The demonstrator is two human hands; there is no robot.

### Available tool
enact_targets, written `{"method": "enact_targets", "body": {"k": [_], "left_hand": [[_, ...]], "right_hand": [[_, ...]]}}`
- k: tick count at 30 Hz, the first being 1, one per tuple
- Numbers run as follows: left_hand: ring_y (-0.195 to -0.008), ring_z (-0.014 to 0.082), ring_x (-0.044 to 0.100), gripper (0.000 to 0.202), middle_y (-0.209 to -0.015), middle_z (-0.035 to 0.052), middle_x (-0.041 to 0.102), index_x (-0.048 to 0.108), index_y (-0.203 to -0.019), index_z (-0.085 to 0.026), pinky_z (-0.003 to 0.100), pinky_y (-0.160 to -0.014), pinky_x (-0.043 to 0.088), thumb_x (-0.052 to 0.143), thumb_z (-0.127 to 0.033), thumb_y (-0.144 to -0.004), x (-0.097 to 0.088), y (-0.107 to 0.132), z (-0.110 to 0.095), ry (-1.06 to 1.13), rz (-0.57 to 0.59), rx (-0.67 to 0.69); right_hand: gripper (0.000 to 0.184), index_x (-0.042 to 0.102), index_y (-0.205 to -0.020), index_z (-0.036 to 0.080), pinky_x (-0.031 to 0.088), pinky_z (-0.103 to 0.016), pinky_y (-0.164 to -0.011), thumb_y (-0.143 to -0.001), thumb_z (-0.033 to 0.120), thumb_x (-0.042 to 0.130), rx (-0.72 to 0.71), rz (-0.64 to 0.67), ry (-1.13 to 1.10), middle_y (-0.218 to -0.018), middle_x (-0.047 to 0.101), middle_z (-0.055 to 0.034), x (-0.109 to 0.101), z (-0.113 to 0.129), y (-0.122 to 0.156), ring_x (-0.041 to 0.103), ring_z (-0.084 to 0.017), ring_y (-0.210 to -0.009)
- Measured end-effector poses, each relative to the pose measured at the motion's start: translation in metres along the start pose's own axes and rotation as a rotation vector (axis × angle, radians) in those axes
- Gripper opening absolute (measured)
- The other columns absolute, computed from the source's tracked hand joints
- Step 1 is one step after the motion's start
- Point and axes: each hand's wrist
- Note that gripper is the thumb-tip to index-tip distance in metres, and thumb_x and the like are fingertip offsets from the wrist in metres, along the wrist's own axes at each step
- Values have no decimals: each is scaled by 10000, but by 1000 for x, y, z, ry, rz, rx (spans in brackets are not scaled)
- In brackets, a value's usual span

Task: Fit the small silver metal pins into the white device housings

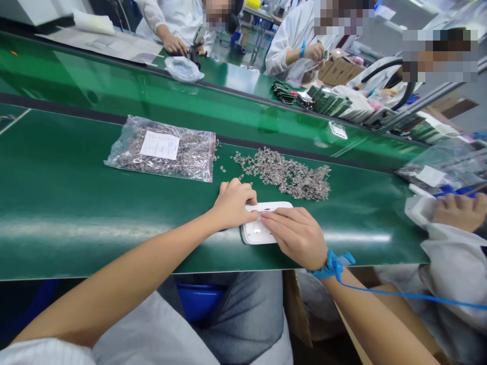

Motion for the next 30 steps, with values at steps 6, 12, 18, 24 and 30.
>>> {"method": "enact_targets", "body": {"k": [6,12,18,24,30], "left_hand": [[-885,192,469,125,-787,-24,624,549,-691,-180,371,-785,256,663,-225,-715,2,0,-3,22,-5,-6],[-848,173,466,162,-748,-41,596,519,-673,-175,363,-793,250,669,-220,-715,2,-1,-4,49,8,-14],[-829,164,457,152,-748,-44,568,516,-708,-178,356,-785,246,664,-209,-719,2,0,-3,37,5,-5],[-810,163,447,139,-731,-27,543,467,-701,-170,366,-771,234,602,-174,-732,5,2,-6,-15,-27,50],[-776,157,416,159,-696,-28,500,418,-692,-166,360,-732,202,576,-164,-703,7,1,-5,-11,-27,66]], "right_hand": [[265,662,-1139,160,467,-386,-800,-923,40,566,29,-1,-56,-1159,706,-51,2,-1,2,630,-240,-994],[274,654,-1153,103,491,-407,-801,-899,23,589,8,-45,-59,-1166,700,-94,4,-2,7,642,-270,-1016],[276,646,-1174,77,500,-415,-792,-913,29,571,3,-22,-60,-1193,685,-114,5,-5,6,647,-281,-1030],[258,655,-1146,63,506,-435,-810,-927,34,522,-78,55,-1,-1193,678,-149,-2,-2,6,646,-308,-1056],[256,690,-1078,180,535,-358,-744,-869,62,600,112,-188,-153,-1027,726,-76,-11,-41,-15,689,-225,-872]]}}
Point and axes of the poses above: each hand's wrist, its own y-axis away from the middle knuckle, its own x-axis out of the palm, z = x × y
